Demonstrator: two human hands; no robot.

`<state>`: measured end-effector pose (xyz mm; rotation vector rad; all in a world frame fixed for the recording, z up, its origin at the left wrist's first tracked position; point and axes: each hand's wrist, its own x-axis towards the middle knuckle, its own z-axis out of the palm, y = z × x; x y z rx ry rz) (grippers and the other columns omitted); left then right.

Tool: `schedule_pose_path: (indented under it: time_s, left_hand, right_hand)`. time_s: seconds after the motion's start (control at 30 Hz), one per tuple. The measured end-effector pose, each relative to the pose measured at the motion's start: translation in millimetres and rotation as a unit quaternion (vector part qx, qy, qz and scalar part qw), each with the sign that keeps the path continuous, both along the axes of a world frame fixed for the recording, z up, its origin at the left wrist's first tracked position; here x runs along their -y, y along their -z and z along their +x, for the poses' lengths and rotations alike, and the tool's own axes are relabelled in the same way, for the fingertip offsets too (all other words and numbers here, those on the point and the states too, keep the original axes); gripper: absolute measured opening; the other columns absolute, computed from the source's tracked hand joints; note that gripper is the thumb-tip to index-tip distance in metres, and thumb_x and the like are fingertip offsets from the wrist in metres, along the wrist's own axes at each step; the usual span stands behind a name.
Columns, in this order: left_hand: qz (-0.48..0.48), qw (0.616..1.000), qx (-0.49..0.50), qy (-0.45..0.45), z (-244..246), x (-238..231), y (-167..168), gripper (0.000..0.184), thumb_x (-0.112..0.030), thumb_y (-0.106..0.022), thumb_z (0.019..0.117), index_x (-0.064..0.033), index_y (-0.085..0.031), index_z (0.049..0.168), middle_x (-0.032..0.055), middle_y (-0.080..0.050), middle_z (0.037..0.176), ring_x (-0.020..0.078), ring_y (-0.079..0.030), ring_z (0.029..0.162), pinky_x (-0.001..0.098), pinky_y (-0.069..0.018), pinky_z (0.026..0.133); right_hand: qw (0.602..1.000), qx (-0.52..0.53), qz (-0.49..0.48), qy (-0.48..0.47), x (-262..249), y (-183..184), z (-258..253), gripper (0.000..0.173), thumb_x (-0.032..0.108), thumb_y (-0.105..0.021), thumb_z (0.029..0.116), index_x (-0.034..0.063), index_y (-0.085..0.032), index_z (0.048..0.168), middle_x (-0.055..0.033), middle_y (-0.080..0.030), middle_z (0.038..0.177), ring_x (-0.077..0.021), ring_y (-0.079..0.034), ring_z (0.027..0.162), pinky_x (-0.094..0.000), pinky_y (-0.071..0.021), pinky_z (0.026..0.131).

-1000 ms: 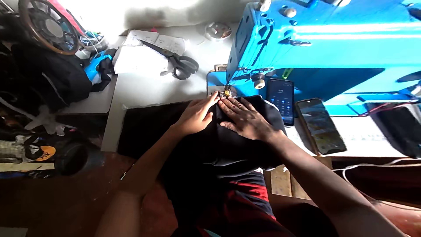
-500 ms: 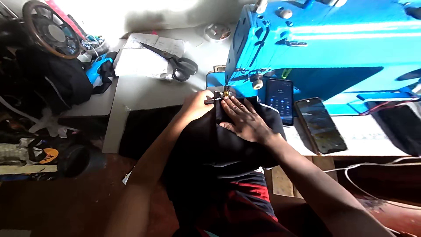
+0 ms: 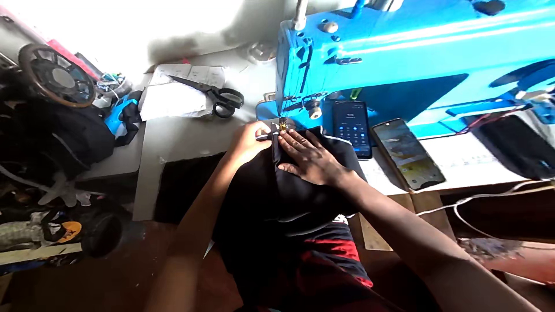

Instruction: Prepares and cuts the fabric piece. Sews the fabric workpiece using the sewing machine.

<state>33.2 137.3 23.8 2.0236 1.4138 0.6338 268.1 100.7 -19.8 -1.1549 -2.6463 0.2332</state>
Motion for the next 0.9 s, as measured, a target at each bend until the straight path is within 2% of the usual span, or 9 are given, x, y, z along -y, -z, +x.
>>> schedule_pose_path:
  time_s: [0.1, 0.17, 0.23, 0.33, 0.37, 0.43, 0.53, 0.77, 0.9]
  left_hand:
    - [0.076, 0.996, -0.04, 0.008, 3.4, 1.7, -1.9, 0.022, -0.014, -0.078, 0.0852, -0.0011, -0.075, 0.102, 0.0191, -0.068, 0.108, 0.0337, -0.065, 0.104, 0.054, -0.0506, 0.092]
    - [0.08, 0.995, -0.057, 0.006, 7.1, 3.6, -5.5, 0.014, -0.011, -0.074, 0.0891, 0.0, -0.076, 0.098, 0.0195, -0.068, 0.108, 0.0335, -0.065, 0.105, 0.0514, -0.0514, 0.094]
    - [0.058, 0.997, -0.044, -0.002, 11.8, 6.4, -10.2, 0.015, -0.007, -0.064, 0.0959, 0.004, -0.073, 0.099, 0.0195, -0.07, 0.099, 0.0295, -0.069, 0.093, 0.0461, -0.0552, 0.088]
    - [-0.066, 0.997, 0.013, -0.039, 18.5, 8.1, -17.9, 0.028, -0.014, -0.049, 0.1073, 0.0068, -0.068, 0.112, 0.0166, -0.072, 0.088, 0.0201, -0.072, 0.072, 0.0374, -0.0619, 0.072]
    - [-0.101, 0.993, 0.032, -0.053, 19.4, 7.0, -18.7, 0.031, -0.019, -0.05, 0.1081, 0.0064, -0.067, 0.113, 0.0155, -0.071, 0.087, 0.0183, -0.072, 0.071, 0.0357, -0.0618, 0.071]
    - [-0.134, 0.988, 0.054, -0.061, 18.3, 3.1, -16.1, 0.031, -0.024, -0.061, 0.1036, 0.005, -0.067, 0.113, 0.0149, -0.071, 0.091, 0.0176, -0.069, 0.073, 0.0355, -0.0595, 0.071]
    - [-0.153, 0.982, 0.08, -0.074, 17.3, -0.5, -10.2, 0.027, -0.02, -0.071, 0.0971, 0.0033, -0.069, 0.11, 0.0131, -0.072, 0.094, 0.0144, -0.067, 0.074, 0.0325, -0.058, 0.07]
    - [-0.176, 0.973, 0.112, -0.097, 17.0, 0.0, -4.4, 0.024, -0.015, -0.068, 0.0987, 0.0042, -0.068, 0.112, 0.0121, -0.07, 0.092, 0.0121, -0.066, 0.073, 0.0295, -0.057, 0.069]
    - [-0.164, 0.976, 0.106, -0.097, 17.6, 0.8, -3.0, 0.024, -0.016, -0.067, 0.0991, 0.0044, -0.068, 0.113, 0.0128, -0.07, 0.094, 0.0126, -0.067, 0.074, 0.0303, -0.0577, 0.072]
  right_hand:
    - [1.0, -0.002, 0.003, 0.004, 0.1, 0.9, 0.2, 0.081, 0.067, -0.03, 0.1034, 0.0095, -0.033, 0.161, -0.0091, -0.031, 0.168, -0.0264, -0.024, 0.157, -0.0602, -0.0148, 0.125]
    - [1.0, -0.003, 0.002, 0.004, 0.4, 0.7, -0.2, 0.081, 0.067, -0.029, 0.1034, 0.0095, -0.033, 0.161, -0.0086, -0.03, 0.168, -0.0264, -0.024, 0.157, -0.0601, -0.0149, 0.125]
    - [1.0, -0.008, 0.004, 0.003, 0.3, 1.2, -0.2, 0.081, 0.066, -0.03, 0.1032, 0.0094, -0.034, 0.161, -0.0088, -0.031, 0.168, -0.0271, -0.025, 0.157, -0.0604, -0.0157, 0.124]
    - [1.0, -0.009, 0.004, 0.0, 0.1, 1.8, 0.3, 0.081, 0.067, -0.03, 0.1031, 0.0096, -0.035, 0.16, -0.0086, -0.031, 0.168, -0.0273, -0.026, 0.156, -0.0602, -0.0149, 0.125]
    - [1.0, -0.011, 0.006, 0.0, 0.3, 2.1, 0.2, 0.081, 0.067, -0.03, 0.1032, 0.0098, -0.035, 0.16, -0.0084, -0.032, 0.168, -0.027, -0.026, 0.156, -0.0598, -0.0149, 0.125]
    - [1.0, -0.015, 0.015, -0.002, 0.2, 3.0, 0.2, 0.08, 0.066, -0.03, 0.1034, 0.0089, -0.036, 0.16, -0.0091, -0.033, 0.167, -0.0274, -0.028, 0.156, -0.0599, -0.0161, 0.125]
    - [1.0, -0.012, 0.012, -0.003, -0.3, 3.0, 0.4, 0.08, 0.066, -0.03, 0.1035, 0.0093, -0.034, 0.161, -0.0089, -0.032, 0.168, -0.0272, -0.026, 0.156, -0.0596, -0.0155, 0.125]
    - [1.0, -0.002, 0.002, 0.002, -0.8, 0.2, 5.1, 0.083, 0.068, -0.029, 0.1026, 0.0097, -0.032, 0.161, -0.0097, -0.03, 0.168, -0.028, -0.025, 0.157, -0.058, -0.0163, 0.125]
    - [1.0, 0.022, -0.012, 0.018, 13.3, -11.9, 5.5, 0.078, 0.06, -0.033, 0.1051, 0.0054, -0.031, 0.161, -0.0139, -0.027, 0.169, -0.0302, -0.024, 0.157, -0.0568, -0.0195, 0.124]
